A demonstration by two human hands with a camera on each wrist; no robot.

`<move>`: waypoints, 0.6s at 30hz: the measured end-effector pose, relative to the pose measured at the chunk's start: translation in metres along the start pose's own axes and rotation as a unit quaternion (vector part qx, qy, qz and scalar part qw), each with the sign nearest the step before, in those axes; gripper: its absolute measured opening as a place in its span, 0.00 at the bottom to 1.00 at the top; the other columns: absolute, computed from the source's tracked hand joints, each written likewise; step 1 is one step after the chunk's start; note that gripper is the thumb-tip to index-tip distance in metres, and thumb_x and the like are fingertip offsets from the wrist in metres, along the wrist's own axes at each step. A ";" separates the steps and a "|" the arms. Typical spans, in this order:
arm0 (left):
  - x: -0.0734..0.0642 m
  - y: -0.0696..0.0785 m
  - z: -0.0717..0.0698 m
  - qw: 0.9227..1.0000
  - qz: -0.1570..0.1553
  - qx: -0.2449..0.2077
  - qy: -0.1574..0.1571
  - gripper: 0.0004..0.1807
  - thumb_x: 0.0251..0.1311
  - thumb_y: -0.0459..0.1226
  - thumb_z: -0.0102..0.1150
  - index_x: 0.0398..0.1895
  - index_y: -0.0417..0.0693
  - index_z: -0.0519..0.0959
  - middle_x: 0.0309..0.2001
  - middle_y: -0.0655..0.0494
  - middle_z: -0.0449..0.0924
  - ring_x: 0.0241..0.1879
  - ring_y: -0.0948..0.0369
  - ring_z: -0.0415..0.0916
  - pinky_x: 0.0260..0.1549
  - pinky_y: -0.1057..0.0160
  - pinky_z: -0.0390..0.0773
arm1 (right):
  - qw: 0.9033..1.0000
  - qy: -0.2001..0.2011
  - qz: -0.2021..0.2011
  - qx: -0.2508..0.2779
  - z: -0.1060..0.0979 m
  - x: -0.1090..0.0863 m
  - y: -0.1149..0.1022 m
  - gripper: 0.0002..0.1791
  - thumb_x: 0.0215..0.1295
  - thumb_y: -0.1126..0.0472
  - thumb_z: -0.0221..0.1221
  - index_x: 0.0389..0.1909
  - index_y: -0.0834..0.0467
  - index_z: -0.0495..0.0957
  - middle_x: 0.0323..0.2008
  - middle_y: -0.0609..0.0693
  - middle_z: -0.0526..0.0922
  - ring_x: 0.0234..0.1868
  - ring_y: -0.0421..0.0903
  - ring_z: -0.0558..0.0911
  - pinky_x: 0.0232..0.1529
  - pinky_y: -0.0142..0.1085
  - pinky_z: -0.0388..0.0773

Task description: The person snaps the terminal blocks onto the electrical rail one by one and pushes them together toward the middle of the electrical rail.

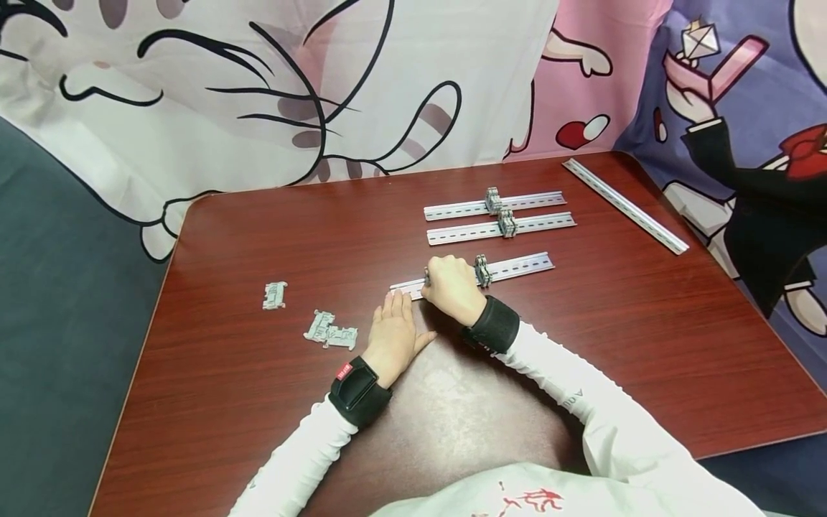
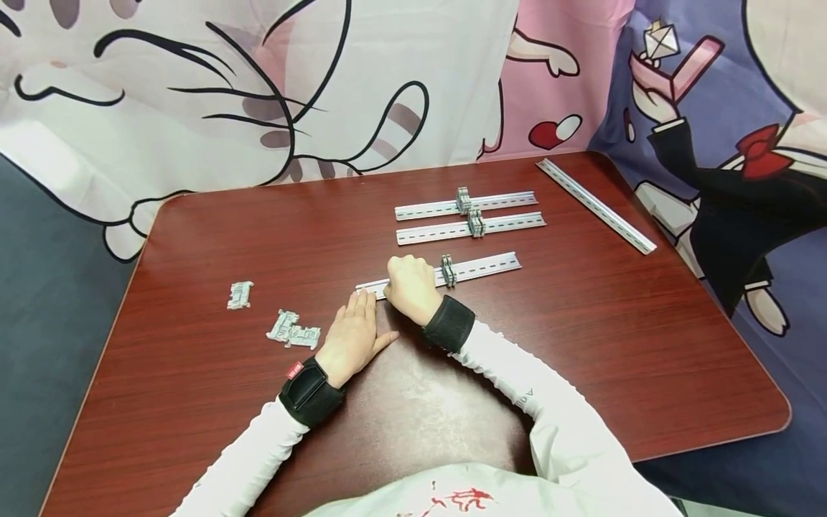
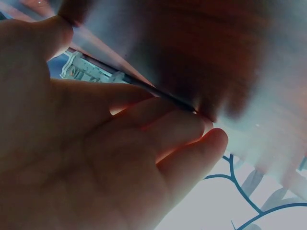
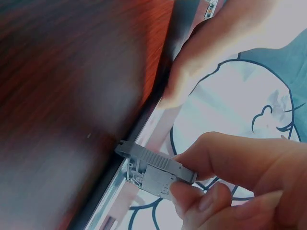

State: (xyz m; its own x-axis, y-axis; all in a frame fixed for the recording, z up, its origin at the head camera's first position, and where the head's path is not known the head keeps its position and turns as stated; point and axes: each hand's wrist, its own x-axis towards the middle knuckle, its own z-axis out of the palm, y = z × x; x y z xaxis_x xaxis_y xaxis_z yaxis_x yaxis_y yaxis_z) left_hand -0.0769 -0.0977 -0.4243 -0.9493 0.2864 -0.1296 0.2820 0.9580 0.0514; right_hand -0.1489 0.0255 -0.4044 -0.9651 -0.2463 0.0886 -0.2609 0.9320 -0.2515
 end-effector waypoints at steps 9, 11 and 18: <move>0.002 -0.001 0.000 0.999 -0.006 -0.023 -0.027 0.46 0.62 0.58 0.53 0.70 0.29 0.58 0.70 0.34 0.59 0.71 0.44 0.59 0.67 0.48 0.63 | 1.000 0.009 0.015 -0.014 -0.002 -0.002 0.015 0.11 0.46 0.60 0.67 0.14 0.55 0.74 0.21 0.57 0.84 0.25 0.60 0.84 0.21 0.49 0.78; 0.003 -0.001 0.001 0.999 -0.006 -0.026 -0.026 0.46 0.62 0.58 0.53 0.70 0.29 0.58 0.70 0.34 0.59 0.71 0.44 0.59 0.67 0.48 0.63 | 1.000 0.010 0.020 -0.014 -0.003 -0.003 0.018 0.11 0.46 0.61 0.66 0.14 0.55 0.73 0.21 0.57 0.84 0.25 0.60 0.84 0.21 0.49 0.78; 0.002 -0.001 0.001 1.000 -0.003 -0.025 -0.016 0.46 0.62 0.58 0.54 0.69 0.29 0.58 0.70 0.33 0.60 0.70 0.43 0.60 0.66 0.48 0.64 | 0.999 0.017 0.035 -0.003 -0.007 -0.005 0.028 0.14 0.45 0.63 0.64 0.11 0.53 0.68 0.19 0.57 0.82 0.24 0.60 0.82 0.20 0.49 0.77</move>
State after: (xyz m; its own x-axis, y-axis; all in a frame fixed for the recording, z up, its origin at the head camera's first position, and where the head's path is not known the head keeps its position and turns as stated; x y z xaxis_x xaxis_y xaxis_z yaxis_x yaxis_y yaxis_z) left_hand -0.0788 -0.0977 -0.4251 -0.9459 0.2809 -0.1621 0.2676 0.9584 0.0991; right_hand -0.1509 0.0546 -0.4055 -0.9796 -0.1720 0.1036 -0.1932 0.9482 -0.2522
